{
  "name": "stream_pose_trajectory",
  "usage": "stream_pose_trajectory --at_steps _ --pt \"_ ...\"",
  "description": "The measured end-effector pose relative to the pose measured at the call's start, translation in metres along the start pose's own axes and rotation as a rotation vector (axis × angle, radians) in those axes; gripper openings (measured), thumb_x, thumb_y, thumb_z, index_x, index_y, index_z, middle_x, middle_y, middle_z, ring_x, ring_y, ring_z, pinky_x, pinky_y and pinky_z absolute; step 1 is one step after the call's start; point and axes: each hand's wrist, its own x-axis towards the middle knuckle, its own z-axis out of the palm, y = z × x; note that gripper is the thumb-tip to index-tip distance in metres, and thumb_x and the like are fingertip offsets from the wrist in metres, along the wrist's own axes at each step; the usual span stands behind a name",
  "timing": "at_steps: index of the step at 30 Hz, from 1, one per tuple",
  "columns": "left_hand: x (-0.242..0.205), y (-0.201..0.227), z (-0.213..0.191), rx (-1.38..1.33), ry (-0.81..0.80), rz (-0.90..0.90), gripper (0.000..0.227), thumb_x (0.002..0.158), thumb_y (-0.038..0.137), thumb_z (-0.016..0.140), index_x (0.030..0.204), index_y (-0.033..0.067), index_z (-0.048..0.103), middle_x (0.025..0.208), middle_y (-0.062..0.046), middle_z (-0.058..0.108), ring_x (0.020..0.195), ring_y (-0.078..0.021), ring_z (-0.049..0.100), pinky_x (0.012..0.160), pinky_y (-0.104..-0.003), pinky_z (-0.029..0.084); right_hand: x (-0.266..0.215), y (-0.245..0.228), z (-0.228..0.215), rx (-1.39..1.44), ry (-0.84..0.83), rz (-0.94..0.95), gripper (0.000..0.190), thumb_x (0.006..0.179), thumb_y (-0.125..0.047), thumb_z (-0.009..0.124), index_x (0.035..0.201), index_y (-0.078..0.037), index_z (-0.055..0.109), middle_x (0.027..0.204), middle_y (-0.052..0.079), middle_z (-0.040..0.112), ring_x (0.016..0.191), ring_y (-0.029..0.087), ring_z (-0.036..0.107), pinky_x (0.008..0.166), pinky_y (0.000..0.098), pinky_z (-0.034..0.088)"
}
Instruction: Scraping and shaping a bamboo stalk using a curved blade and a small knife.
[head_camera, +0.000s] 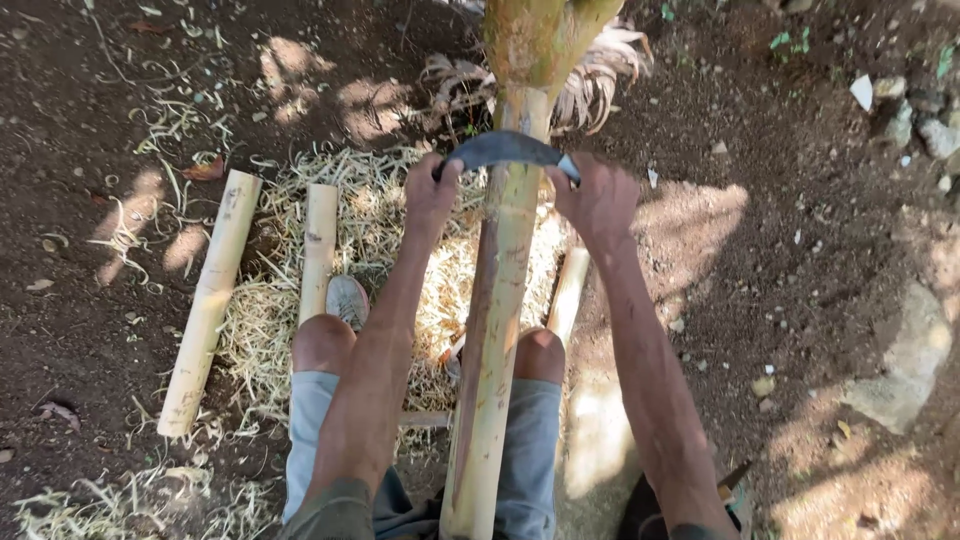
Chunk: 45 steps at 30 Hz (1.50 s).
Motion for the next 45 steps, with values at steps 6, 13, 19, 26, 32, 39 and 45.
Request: stream_pose_trajectory --at_steps 6,13,19,26,32,39,45 --pt "-0.042 -0.015 -0.01 0.157 0.04 0.141 0.037 0.097 0.04 0.062 0.079 0.0096 0.05 0.061 0.001 0.049 0.049 -0.0072 0.043 0.043 -0.029 0.036 -0.032 -0.028 -0.02 -0.048 -0.03 0.085 0.03 0.095 -0.033 0.076 0.092 -0.004 0.073 0.063 0.008 0.065 0.034 0.007 0.044 0.026 0.0272 0.032" --pt "-0.035 -0.008 -0.008 0.101 -0.012 -0.047 0.027 0.097 0.033 0.063 0.082 0.0099 0.058 0.064 0.0 0.052 0.048 -0.0101 0.046 0.042 -0.033 0.044 -0.026 -0.025 -0.018 -0.014 -0.048 0.056 0.025 0.1 -0.03 0.075 0.093 -0.006 0.076 0.06 0.007 0.066 0.036 0.011 0.048 0.029 0.0295 0.033" --pt "-0.051 -0.002 -0.015 0.149 0.077 0.106 0.021 0.095 0.022 0.068 0.087 0.0053 0.059 0.065 -0.003 0.055 0.052 -0.0107 0.049 0.045 -0.034 0.041 -0.04 -0.03 -0.017 -0.004 0.024 0.041 0.03 0.092 -0.033 0.078 0.093 -0.003 0.076 0.067 0.011 0.068 0.038 0.009 0.05 0.028 0.028 0.034" --pt "-0.098 0.012 -0.032 0.056 -0.039 -0.044 0.028 0.099 0.028 0.065 0.082 0.0084 0.054 0.066 0.001 0.048 0.052 -0.009 0.042 0.045 -0.031 0.037 -0.083 -0.035 -0.021 -0.01 -0.027 0.057 0.028 0.101 -0.034 0.073 0.09 -0.008 0.073 0.061 0.006 0.064 0.037 0.01 0.048 0.03 0.0279 0.033" --pt "-0.173 -0.009 -0.047 0.059 -0.011 -0.109 0.027 0.1 0.026 0.062 0.083 0.0062 0.052 0.067 -0.001 0.046 0.054 -0.013 0.042 0.048 -0.034 0.038 -0.119 -0.06 -0.044 0.012 -0.099 -0.016 0.033 0.094 -0.04 0.074 0.081 -0.009 0.072 0.057 0.003 0.064 0.038 0.013 0.05 0.034 0.032 0.038" --pt "-0.224 0.044 -0.059 0.539 0.351 0.396 0.032 0.091 0.021 0.069 0.117 0.0028 0.064 0.109 -0.017 0.062 0.106 -0.0317 0.056 0.093 -0.051 0.041 -0.146 -0.085 -0.046 0.21 -0.139 0.284 0.032 0.088 -0.044 0.075 0.084 -0.012 0.074 0.061 0.011 0.067 0.051 0.03 0.065 0.05 0.0436 0.051" --pt "-0.353 0.019 -0.05 0.078 -0.127 0.121 0.072 0.083 0.032 0.073 0.142 0.0051 0.041 0.129 -0.019 0.058 0.124 -0.0321 0.054 0.107 -0.046 0.044 -0.174 -0.094 -0.036 0.256 -0.045 0.423 0.039 0.085 -0.05 0.075 0.083 -0.011 0.073 0.059 0.014 0.064 0.056 0.038 0.064 0.052 0.0481 0.05"
